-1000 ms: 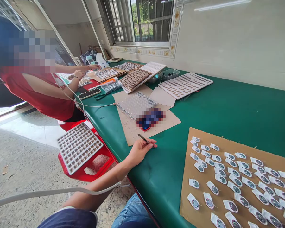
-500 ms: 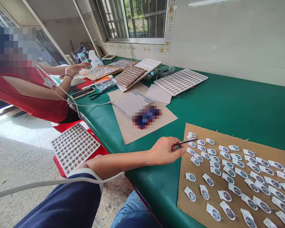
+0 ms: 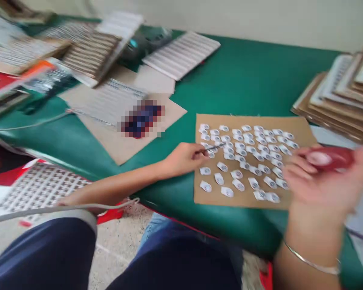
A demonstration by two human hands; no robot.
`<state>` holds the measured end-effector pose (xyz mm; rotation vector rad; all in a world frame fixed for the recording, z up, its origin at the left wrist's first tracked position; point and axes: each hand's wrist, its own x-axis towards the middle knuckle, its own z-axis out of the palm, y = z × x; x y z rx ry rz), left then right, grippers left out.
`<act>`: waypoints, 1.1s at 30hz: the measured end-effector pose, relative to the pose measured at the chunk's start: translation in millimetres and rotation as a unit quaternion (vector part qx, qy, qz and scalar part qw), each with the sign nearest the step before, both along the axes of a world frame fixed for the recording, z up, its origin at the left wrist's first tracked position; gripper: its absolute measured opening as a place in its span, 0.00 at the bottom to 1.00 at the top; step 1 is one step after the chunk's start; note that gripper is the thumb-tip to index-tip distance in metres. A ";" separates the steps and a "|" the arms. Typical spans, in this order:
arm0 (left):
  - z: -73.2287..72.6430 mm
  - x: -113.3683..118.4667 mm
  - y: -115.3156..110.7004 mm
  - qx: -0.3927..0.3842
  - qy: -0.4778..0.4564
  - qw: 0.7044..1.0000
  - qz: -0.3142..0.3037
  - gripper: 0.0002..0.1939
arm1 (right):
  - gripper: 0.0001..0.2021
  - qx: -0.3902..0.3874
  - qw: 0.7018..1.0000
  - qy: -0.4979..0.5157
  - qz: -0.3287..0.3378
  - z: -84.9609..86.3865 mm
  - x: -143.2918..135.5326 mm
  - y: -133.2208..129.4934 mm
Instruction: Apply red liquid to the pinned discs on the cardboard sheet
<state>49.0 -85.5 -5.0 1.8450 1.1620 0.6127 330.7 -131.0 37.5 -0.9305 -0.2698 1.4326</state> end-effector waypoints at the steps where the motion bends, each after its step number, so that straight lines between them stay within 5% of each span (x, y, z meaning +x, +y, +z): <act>1: -0.4 0.6 1.3 -0.009 -0.034 0.999 0.016 0.08 | 0.16 0.027 0.999 -0.019 0.000 0.6 -4.0 2.1; 8: -9.7 -17.0 -5.3 -0.078 -0.195 0.971 0.111 0.09 | 0.20 0.036 0.995 -0.095 -0.018 -10.3 -23.2 16.7; 15: -9.6 -50.1 -22.9 0.041 -0.030 0.991 0.121 0.10 | 0.21 0.031 0.997 -0.061 -0.040 -13.6 -31.0 19.2; 20: -1.6 -36.8 -36.5 0.011 -0.024 0.998 0.060 0.07 | 0.21 0.024 0.995 -0.081 -0.050 -14.2 -34.3 19.4; 26: -12.9 -21.6 -38.7 -0.021 -0.027 0.999 0.037 0.09 | 0.21 0.028 0.995 -0.088 -0.047 -16.1 -35.0 18.6; 33: -7.4 -29.7 -31.0 0.056 -0.030 0.998 0.026 0.08 | 0.22 0.022 0.993 -0.104 -0.046 -17.6 -35.6 19.8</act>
